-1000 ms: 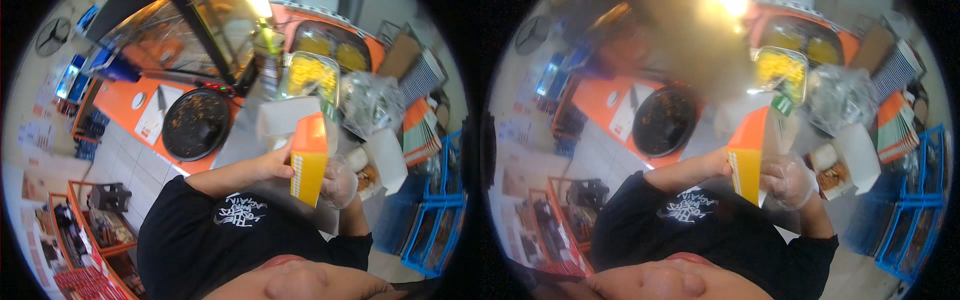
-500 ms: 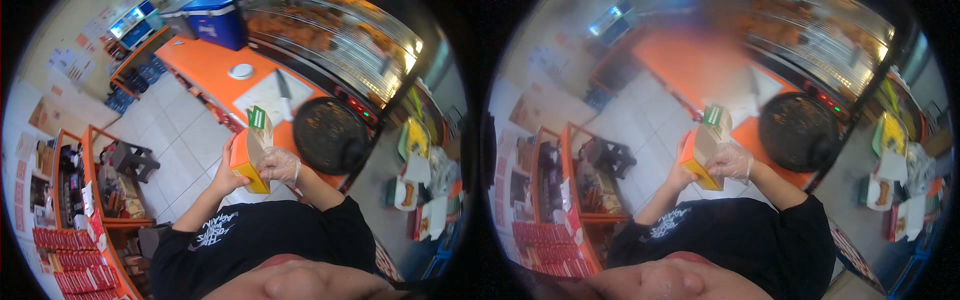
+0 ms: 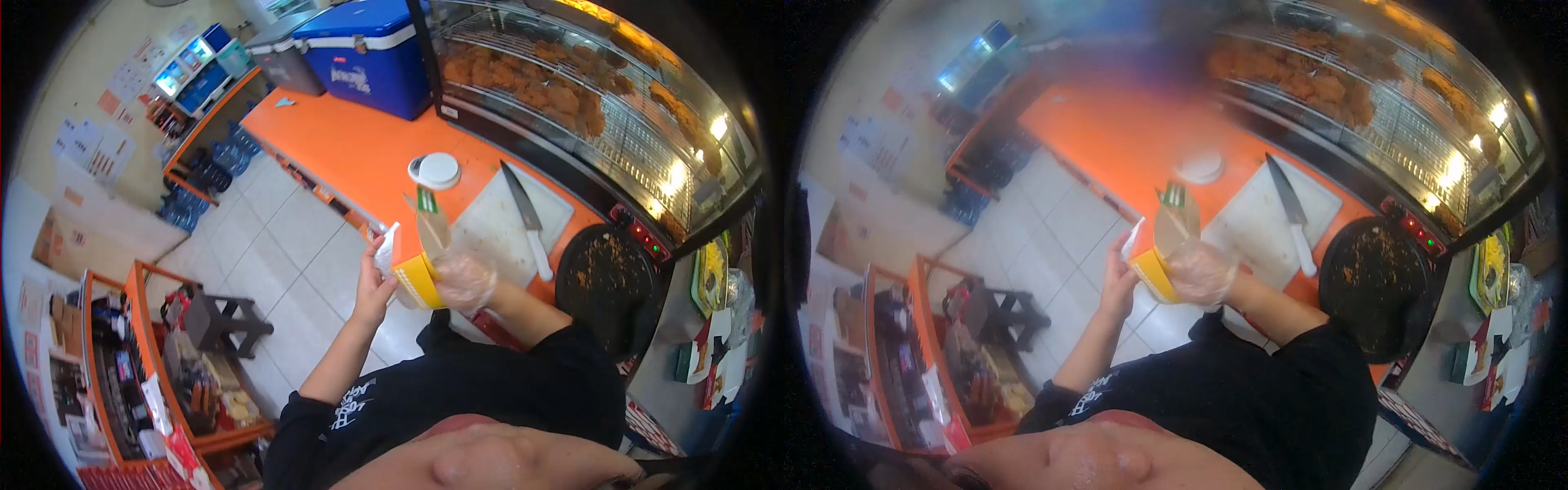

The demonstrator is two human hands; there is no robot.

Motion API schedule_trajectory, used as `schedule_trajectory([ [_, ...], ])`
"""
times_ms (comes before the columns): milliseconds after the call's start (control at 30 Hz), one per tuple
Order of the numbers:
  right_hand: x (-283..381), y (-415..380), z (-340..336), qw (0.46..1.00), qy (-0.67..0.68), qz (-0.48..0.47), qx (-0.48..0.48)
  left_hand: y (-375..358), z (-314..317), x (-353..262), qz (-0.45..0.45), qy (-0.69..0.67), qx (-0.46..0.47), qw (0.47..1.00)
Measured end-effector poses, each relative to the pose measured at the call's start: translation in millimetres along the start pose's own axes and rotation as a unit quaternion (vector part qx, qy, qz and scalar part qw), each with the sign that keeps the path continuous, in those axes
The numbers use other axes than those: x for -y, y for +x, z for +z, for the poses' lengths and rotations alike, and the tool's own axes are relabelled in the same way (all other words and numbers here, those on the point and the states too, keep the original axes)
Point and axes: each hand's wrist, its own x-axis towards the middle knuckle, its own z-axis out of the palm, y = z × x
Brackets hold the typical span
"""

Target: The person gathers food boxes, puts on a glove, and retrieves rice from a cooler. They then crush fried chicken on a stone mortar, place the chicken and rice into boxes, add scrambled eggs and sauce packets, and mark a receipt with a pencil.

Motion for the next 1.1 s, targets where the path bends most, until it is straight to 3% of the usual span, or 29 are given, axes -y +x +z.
schedule_trajectory([
  [67, -40, 44, 3, 0.976, -0.216, 0.039, 0.009, 57, -8, 7, 0.026, -0.01, 0.064, 0.998],
  [133, -77, 88, 8, 0.97, -0.218, 0.108, -0.016, 98, -18, 3, 0.016, 0.296, -0.019, 0.955],
  [233, -82, 139, -11, 0.955, -0.22, 0.199, 0.0, 155, -36, -17, 0.0, 0.39, 0.01, 0.921],
  [300, -80, 166, -21, 0.948, -0.217, 0.232, 0.028, 180, -43, -24, -0.033, 0.397, 0.015, 0.917],
  [367, -88, 188, -24, 0.95, -0.102, 0.296, 0.0, 198, -55, -21, -0.064, 0.195, 0.019, 0.978],
  [400, -98, 197, -23, 0.948, -0.101, 0.303, -0.001, 212, -61, -21, -0.069, 0.193, 0.025, 0.979],
  [467, -127, 211, -12, 0.954, -0.087, 0.288, 0.0, 238, -74, -16, -0.04, 0.388, 0.072, 0.918],
  [500, -138, 215, -7, 0.957, -0.077, 0.281, -0.001, 251, -82, -5, -0.049, 0.387, 0.08, 0.917],
  [533, -105, 223, -34, 0.921, 0.043, 0.388, 0.012, 266, -92, 11, -0.066, 0.361, 0.062, 0.928],
  [567, -113, 225, -33, 0.915, 0.05, 0.4, 0.003, 283, -102, 27, -0.081, 0.336, 0.048, 0.937],
  [633, -125, 220, -29, 0.943, 0.029, 0.305, -0.13, 312, -122, 51, -0.101, 0.361, 0.094, 0.922],
  [700, -108, 217, -42, 0.913, 0.084, 0.345, -0.2, 343, -141, 65, -0.095, 0.42, 0.128, 0.894],
  [733, -86, 217, -57, 0.902, 0.162, 0.264, -0.3, 362, -150, 70, -0.075, 0.451, 0.133, 0.879],
  [767, -83, 205, -70, 0.89, -0.032, 0.333, -0.309, 385, -164, 76, -0.091, 0.452, 0.144, 0.876],
  [800, -79, 198, -73, 0.853, 0.062, 0.281, -0.434, 404, -181, 85, -0.118, 0.452, 0.153, 0.871],
  [833, -56, 209, -83, 0.781, 0.201, 0.265, -0.528, 420, -190, 87, -0.105, 0.438, 0.125, 0.884],
  [867, -58, 213, -85, 0.764, 0.183, 0.244, -0.569, 442, -198, 90, -0.127, 0.474, 0.125, 0.863],
  [900, -68, 206, -92, 0.76, 0.177, 0.258, -0.57, 457, -198, 86, -0.09, 0.533, 0.059, 0.84],
  [933, -80, 193, -99, 0.796, -0.033, 0.426, -0.429, 467, -196, 76, -0.049, 0.588, -0.009, 0.808],
  [967, -91, 183, -99, 0.759, -0.238, 0.553, -0.248, 471, -185, 57, -0.054, 0.583, 0.001, 0.81],
  [1000, -111, 186, -81, 0.701, -0.393, 0.537, -0.254, 478, -173, 36, 0.107, 0.585, 0.012, 0.804],
  [1033, -123, 190, -73, 0.713, -0.396, 0.548, -0.187, 475, -165, 31, 0.261, 0.571, 0.024, 0.778],
  [1067, -136, 193, -67, 0.723, -0.393, 0.557, -0.117, 468, -149, 42, 0.281, 0.581, 0.14, 0.751],
  [1100, -166, 196, -61, 0.7, -0.361, 0.615, 0.023, 460, -124, 54, 0.301, 0.581, 0.254, 0.713],
])
